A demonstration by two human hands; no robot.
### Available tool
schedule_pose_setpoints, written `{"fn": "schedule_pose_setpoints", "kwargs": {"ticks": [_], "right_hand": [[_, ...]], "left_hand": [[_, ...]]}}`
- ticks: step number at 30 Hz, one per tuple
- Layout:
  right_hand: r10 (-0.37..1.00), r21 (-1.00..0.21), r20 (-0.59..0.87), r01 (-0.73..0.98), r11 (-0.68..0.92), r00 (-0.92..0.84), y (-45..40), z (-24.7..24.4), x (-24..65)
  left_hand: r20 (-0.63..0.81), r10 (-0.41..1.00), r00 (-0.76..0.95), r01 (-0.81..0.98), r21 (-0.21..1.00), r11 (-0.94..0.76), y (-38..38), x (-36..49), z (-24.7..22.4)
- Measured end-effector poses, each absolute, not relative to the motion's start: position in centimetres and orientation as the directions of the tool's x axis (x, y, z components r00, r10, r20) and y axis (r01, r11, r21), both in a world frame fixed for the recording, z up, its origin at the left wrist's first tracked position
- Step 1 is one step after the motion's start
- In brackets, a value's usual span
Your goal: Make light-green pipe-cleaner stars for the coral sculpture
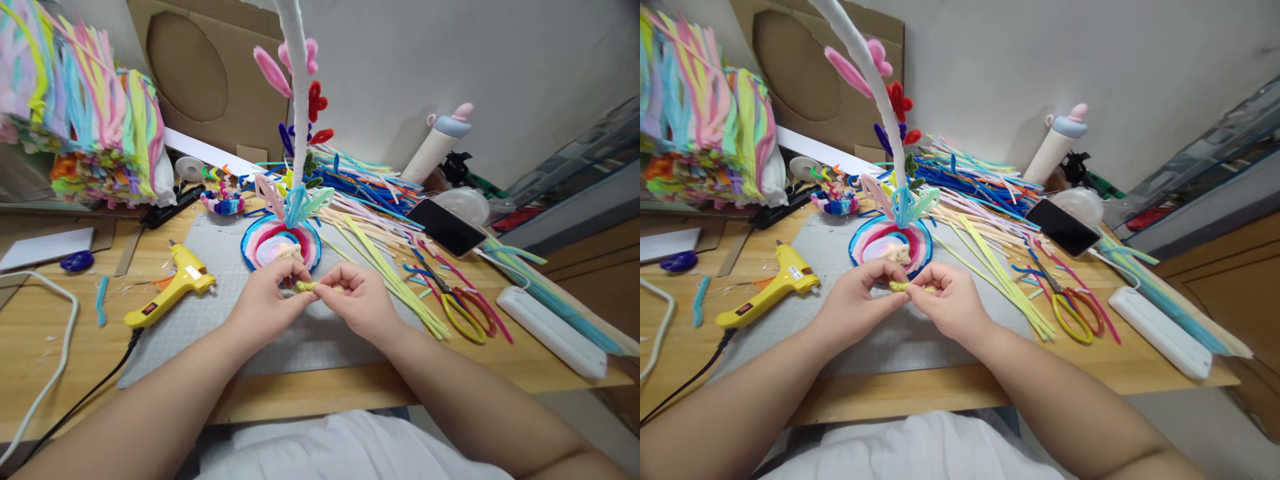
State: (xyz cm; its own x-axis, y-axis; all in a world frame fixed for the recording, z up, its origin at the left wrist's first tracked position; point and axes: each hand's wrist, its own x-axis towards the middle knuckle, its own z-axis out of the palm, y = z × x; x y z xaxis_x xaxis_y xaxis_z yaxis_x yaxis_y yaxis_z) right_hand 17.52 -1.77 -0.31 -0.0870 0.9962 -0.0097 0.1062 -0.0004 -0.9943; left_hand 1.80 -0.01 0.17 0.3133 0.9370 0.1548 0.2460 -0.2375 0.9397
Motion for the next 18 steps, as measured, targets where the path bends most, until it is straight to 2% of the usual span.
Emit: {"fn": "schedule_pose_setpoints", "kwargs": {"ticks": [3, 5, 8, 11, 18], "right_hand": [[0.989, -0.994, -0.030, 0.105, -0.014, -0.145, -1.3, -0.3, 17.9], [0.976, -0.999, -0.037, 0.046, -0.027, -0.216, -1.0, 0.0, 18.4], [0.957, -0.999, -0.036, -0.028, -0.046, -0.289, -0.5, 0.5, 19.1], [0.945, -0.996, -0.054, -0.056, -0.076, -0.322, -0.3, 0.7, 19.6], [0.939, -0.986, -0.043, -0.134, -0.094, -0.342, -0.4, 0.3, 19.5]], "left_hand": [[0.142, 0.942, 0.304, 0.315, 0.918, -0.240, -0.1, 1.6, 0.3], [0.088, 0.963, 0.255, 0.265, 0.951, -0.157, -0.1, 1.6, 0.3], [-0.036, 0.974, 0.222, 0.006, 0.999, 0.035, 0.1, 1.6, 0.2], [-0.132, 0.954, 0.269, -0.225, 0.955, 0.195, 0.4, 1.6, 0.1], [-0.261, 0.909, 0.326, -0.463, 0.794, 0.394, 0.8, 1.4, 0.2]]}}
